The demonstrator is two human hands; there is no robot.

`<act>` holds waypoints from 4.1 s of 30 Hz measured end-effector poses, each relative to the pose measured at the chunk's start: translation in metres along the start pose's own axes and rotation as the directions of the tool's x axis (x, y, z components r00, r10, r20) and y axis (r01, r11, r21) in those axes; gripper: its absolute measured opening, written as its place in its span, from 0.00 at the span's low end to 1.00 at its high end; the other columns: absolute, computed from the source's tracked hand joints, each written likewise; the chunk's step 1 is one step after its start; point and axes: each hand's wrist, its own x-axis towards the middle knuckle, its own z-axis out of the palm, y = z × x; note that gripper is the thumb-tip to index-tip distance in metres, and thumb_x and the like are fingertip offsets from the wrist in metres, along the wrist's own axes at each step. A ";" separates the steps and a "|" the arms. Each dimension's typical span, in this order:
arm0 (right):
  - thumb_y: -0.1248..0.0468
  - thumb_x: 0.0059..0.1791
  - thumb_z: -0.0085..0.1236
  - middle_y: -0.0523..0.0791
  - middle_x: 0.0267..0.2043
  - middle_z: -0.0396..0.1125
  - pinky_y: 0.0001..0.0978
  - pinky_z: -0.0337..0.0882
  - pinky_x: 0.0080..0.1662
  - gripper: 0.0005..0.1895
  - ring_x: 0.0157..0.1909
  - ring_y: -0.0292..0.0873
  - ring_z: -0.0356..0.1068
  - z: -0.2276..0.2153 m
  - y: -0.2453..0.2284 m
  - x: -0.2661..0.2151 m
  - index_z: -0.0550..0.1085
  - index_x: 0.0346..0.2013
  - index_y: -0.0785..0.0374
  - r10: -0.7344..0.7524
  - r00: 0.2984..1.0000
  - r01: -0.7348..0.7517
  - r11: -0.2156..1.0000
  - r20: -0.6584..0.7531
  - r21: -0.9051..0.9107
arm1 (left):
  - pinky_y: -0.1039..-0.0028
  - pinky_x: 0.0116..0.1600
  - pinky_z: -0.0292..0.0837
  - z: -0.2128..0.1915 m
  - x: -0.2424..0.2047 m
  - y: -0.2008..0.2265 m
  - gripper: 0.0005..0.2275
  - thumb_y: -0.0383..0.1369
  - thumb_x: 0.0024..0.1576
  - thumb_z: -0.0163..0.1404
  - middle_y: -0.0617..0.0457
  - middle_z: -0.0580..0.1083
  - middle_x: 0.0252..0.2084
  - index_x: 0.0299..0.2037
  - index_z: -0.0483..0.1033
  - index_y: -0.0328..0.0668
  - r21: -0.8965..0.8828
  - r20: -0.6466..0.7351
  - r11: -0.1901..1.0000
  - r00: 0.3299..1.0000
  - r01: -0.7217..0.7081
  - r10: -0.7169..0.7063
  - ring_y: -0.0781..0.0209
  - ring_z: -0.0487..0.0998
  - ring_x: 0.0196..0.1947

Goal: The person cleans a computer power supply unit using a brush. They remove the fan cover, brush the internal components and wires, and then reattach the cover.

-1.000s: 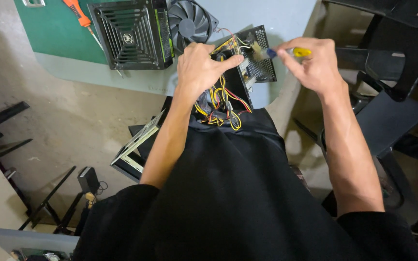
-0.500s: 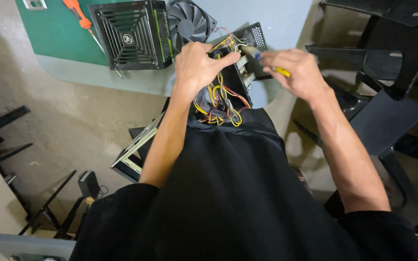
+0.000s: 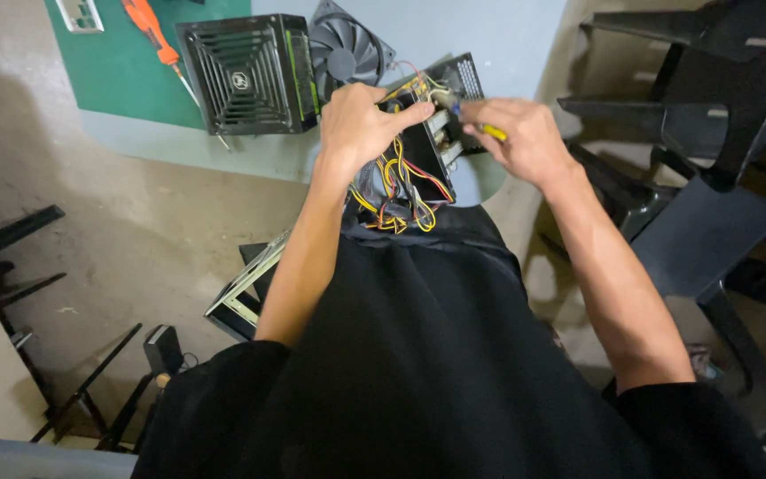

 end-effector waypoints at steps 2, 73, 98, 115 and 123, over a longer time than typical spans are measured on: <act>0.68 0.57 0.61 0.51 0.49 0.77 0.43 0.76 0.52 0.08 0.49 0.53 0.78 0.000 0.001 -0.001 0.78 0.49 0.70 0.000 1.000 0.000 1.000 0.014 0.016 | 0.65 0.32 0.60 0.000 0.003 -0.003 0.32 0.66 0.50 0.56 0.60 0.61 0.14 0.16 0.62 0.44 -0.006 0.002 1.000 1.000 0.008 -0.008 0.61 0.63 0.18; 0.57 0.54 0.58 0.45 0.40 0.78 0.46 0.75 0.46 0.07 0.44 0.56 0.77 -0.012 -0.008 -0.023 0.79 0.39 0.54 0.265 0.940 -0.255 0.964 0.217 -0.073 | 0.54 0.55 0.76 -0.023 0.005 0.001 0.41 0.70 0.34 0.59 0.35 0.77 0.50 0.41 0.83 0.36 -0.037 0.089 0.994 0.991 0.099 -0.096 0.33 0.78 0.54; 0.71 0.56 0.58 0.53 0.46 0.75 0.49 0.74 0.52 0.07 0.49 0.60 0.76 0.053 -0.073 -0.080 0.81 0.47 0.63 0.481 0.693 -0.465 0.867 -0.536 0.177 | 0.59 0.65 0.70 0.067 0.025 -0.072 0.30 0.51 0.55 0.64 0.32 0.74 0.58 0.62 0.73 0.41 -0.548 -0.083 0.834 0.996 -0.063 0.020 0.41 0.71 0.63; 0.69 0.56 0.61 0.50 0.45 0.77 0.47 0.73 0.54 0.06 0.50 0.57 0.77 0.086 -0.107 -0.090 0.82 0.47 0.60 0.605 0.496 -0.579 0.765 -0.623 0.282 | 0.60 0.62 0.73 0.064 0.029 -0.097 0.24 0.44 0.58 0.61 0.33 0.76 0.54 0.60 0.74 0.39 -0.481 -0.105 0.849 0.976 -0.219 0.192 0.43 0.75 0.58; 0.71 0.57 0.60 0.52 0.45 0.77 0.48 0.72 0.55 0.06 0.51 0.58 0.76 0.114 -0.125 -0.074 0.81 0.47 0.63 0.596 0.360 -0.620 0.728 -0.717 0.294 | 0.56 0.60 0.74 0.060 0.035 -0.102 0.24 0.48 0.61 0.54 0.33 0.77 0.52 0.61 0.74 0.40 -0.296 -0.039 0.906 0.951 -0.304 0.307 0.41 0.76 0.57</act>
